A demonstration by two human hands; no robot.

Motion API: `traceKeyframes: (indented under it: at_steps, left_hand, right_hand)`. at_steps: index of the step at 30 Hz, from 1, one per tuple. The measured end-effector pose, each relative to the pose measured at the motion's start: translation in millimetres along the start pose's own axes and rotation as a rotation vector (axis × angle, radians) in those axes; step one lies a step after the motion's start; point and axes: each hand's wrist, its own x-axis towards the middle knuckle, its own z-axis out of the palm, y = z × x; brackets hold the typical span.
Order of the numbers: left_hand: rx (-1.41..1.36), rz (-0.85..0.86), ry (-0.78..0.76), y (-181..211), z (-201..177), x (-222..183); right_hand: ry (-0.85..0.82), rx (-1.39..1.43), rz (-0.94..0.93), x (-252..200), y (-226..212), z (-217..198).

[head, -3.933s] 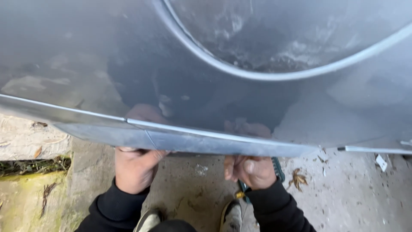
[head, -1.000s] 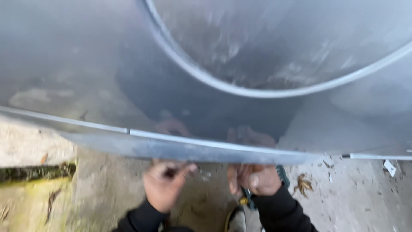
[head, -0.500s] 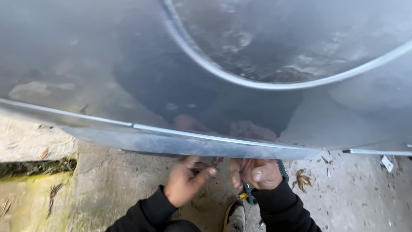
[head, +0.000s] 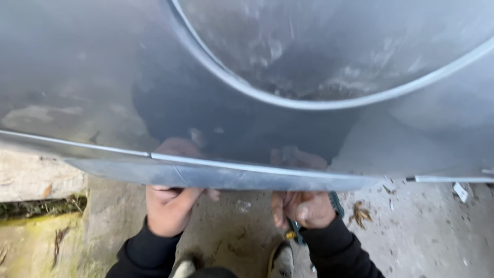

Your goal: The user is repairing or adjusting the wheel arch trim on a car using tools.

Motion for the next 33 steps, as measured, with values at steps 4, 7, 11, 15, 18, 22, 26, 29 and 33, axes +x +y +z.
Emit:
traceKeyframes:
  at_steps: [4,7,11,15,18,22,26,29,33]
  left_hand:
    - [0.461,0.164,0.039,-50,-18,-32]
    - [0.421,0.185,0.018,-98,-18,-58]
    - [0.535,-0.126,0.105,-118,-20,-70]
    - [0.482,-0.001,0.115,-54,-15,-43]
    - [0.401,0.130,0.097,-3,3,-18]
    - [0.148,0.097,-0.016,-29,-6,-9]
    - [0.518,0.073,0.114,-94,-21,-55]
    - [0.401,-0.068,0.078,-110,3,-49]
    - [0.634,-0.148,0.165,-162,-54,-90]
  right_hand:
    - [0.012,-0.001,0.005,8,2,12]
    - [0.049,-0.027,-0.019,3,1,8]
    - [0.047,-0.025,0.023,-1,2,10]
    - [-0.003,-0.026,0.008,0,2,-5]
    - [0.005,-0.017,-0.009,1,5,19]
    - [0.041,-0.033,-0.072,6,-4,9]
    - [0.021,-0.018,0.049,1,-2,6]
    - [0.036,-0.029,0.040,5,-5,11]
    - [-0.015,0.006,0.016,3,-3,5]
